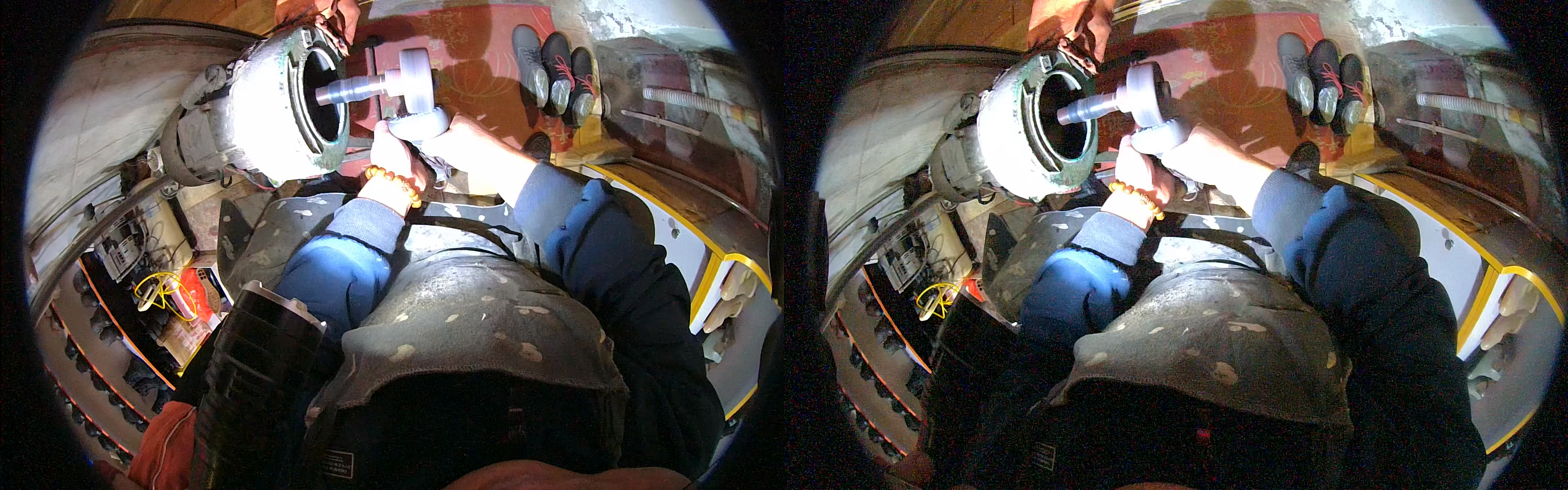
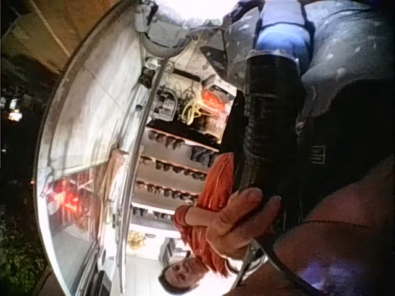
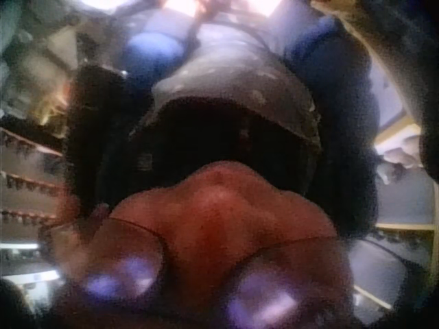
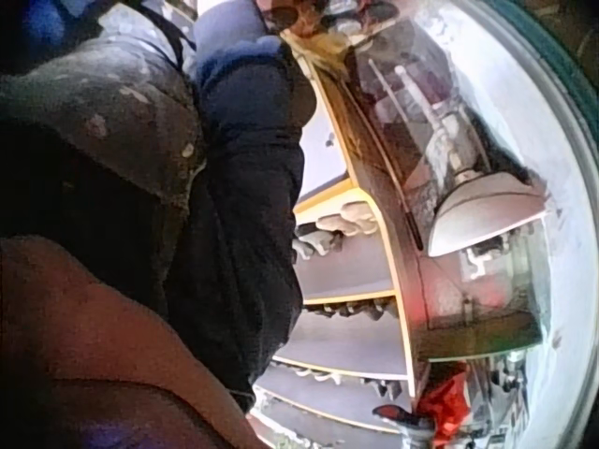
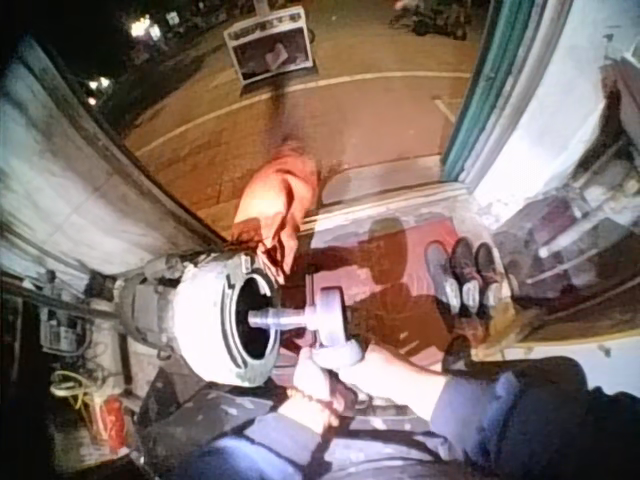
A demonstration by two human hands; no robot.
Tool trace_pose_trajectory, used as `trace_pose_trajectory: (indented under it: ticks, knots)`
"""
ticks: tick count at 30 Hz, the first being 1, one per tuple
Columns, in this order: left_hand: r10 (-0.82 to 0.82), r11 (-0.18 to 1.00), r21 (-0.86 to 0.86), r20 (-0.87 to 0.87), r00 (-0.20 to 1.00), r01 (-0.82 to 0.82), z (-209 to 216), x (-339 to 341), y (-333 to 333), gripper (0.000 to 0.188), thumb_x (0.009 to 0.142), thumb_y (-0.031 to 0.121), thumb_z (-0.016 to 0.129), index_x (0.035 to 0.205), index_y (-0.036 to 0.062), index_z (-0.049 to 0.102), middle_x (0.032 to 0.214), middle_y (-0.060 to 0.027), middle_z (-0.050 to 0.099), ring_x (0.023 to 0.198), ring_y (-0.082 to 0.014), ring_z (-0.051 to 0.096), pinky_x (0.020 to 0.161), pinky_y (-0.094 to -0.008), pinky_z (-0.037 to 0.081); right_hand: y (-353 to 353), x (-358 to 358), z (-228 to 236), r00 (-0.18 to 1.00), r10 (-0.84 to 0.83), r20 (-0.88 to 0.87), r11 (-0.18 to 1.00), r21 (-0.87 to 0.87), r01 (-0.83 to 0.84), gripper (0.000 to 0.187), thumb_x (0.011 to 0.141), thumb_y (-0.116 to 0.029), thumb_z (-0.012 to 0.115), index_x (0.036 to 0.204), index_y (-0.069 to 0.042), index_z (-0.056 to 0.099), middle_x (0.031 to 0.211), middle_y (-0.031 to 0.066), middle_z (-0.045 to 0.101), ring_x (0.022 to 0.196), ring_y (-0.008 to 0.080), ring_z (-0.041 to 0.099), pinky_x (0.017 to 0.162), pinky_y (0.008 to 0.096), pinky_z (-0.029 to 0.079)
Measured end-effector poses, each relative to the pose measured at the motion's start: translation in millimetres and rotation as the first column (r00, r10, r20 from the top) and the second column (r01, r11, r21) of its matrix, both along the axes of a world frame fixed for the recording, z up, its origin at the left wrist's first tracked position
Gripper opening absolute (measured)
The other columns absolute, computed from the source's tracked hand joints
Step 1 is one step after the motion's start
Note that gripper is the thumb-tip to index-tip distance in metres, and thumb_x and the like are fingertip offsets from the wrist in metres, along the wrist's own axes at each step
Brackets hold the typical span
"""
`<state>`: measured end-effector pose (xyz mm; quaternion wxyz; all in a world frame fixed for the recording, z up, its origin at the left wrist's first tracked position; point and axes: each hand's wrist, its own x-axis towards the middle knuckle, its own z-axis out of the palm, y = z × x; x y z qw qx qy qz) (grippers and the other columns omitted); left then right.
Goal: The person holds a red shoe against a rotating buffing wheel, then switches to a grey shoe and continues buffing the sole and sides. The person rotates each shoe to treat different areas while maintaining contact with the wheel.
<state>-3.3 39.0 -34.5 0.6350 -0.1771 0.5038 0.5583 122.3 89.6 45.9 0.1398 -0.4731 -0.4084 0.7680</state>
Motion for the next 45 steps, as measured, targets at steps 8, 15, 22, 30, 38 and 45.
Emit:
trace_pose_trajectory:
  ticks: [8,15,22,30,38,45]
  knots:
    - [0.029,0.994,0.100,0.134,0.991,-0.042,8.9,-16.8,-17.5,0.035,0.106,0.033,0.050,0.129,0.0130,0.068,0.132,-0.0094,0.073,0.124,-0.0277,0.069,0.110,-0.0479,0.055,-3.1,-3.2,-10.5,0.924,0.199,0.327,0.922,0.256,-0.290,0.041,0.094,-0.039,0.075,0.121,-0.008,0.079,0.107,0.0188,0.081,0.101,0.0325,0.079,0.091,0.0440,0.060]
    - [0.135,0.528,-0.333,-0.876,-0.464,0.781,33.8,-40.5,-36.7,0.040,0.083,0.031,0.072,0.114,0.0068,0.080,0.123,-0.0207,0.077,0.123,-0.0433,0.068,0.104,-0.0509,0.052,-15.8,0.5,3.5,0.821,0.232,0.521,0.859,0.287,-0.425,0.064,0.091,-0.037,0.078,0.136,0.004,0.058,0.126,0.0275,0.073,0.119,0.0412,0.072,0.100,0.0489,0.058]
    - [0.214,0.558,-0.204,-0.901,-0.377,0.804,43.8,-45.1,-41.7,0.060,0.086,0.038,0.071,0.134,0.0021,0.072,0.138,-0.0264,0.068,0.126,-0.0455,0.065,0.112,-0.0506,0.050,-36.4,9.1,37.2,0.924,0.063,0.377,0.850,0.464,-0.248,0.077,0.092,-0.041,0.082,0.146,0.002,0.050,0.133,0.0278,0.068,0.123,0.0442,0.070,0.102,0.0519,0.058]
    - [0.021,0.567,-0.012,-0.999,-0.029,0.824,69.3,-40.7,-41.8,0.089,0.078,0.045,0.080,0.149,-0.0033,0.056,0.134,-0.0224,0.071,0.122,-0.0313,0.071,0.109,-0.0399,0.054,-52.0,19.6,32.6,0.946,0.005,0.323,0.699,0.676,-0.234,0.094,0.088,-0.034,0.089,0.160,0.002,0.041,0.148,0.0285,0.060,0.137,0.0431,0.063,0.114,0.0491,0.052]
    - [-0.123,0.670,0.070,-0.971,0.204,0.739,89.0,-21.9,-56.0,0.084,0.087,0.048,0.080,0.150,-0.0038,0.057,0.136,-0.0177,0.072,0.119,-0.0231,0.073,0.106,-0.0356,0.056,-70.8,34.6,28.9,0.978,-0.001,0.210,0.652,0.741,-0.159,0.106,0.081,-0.029,0.093,0.164,0.002,0.035,0.159,0.0270,0.050,0.147,0.0416,0.052,0.124,0.0485,0.043]
    - [-0.043,0.614,-0.012,-0.999,0.018,0.789,80.6,-22.1,-56.3,0.068,0.101,0.036,0.073,0.155,0.0030,0.051,0.158,-0.0187,0.056,0.119,-0.0281,0.074,0.102,-0.0378,0.060,-71.0,39.0,24.3,0.981,0.005,0.192,0.645,0.750,-0.150,0.110,0.079,-0.026,0.095,0.165,0.000,0.032,0.160,0.0262,0.048,0.149,0.0414,0.050,0.125,0.0485,0.042]
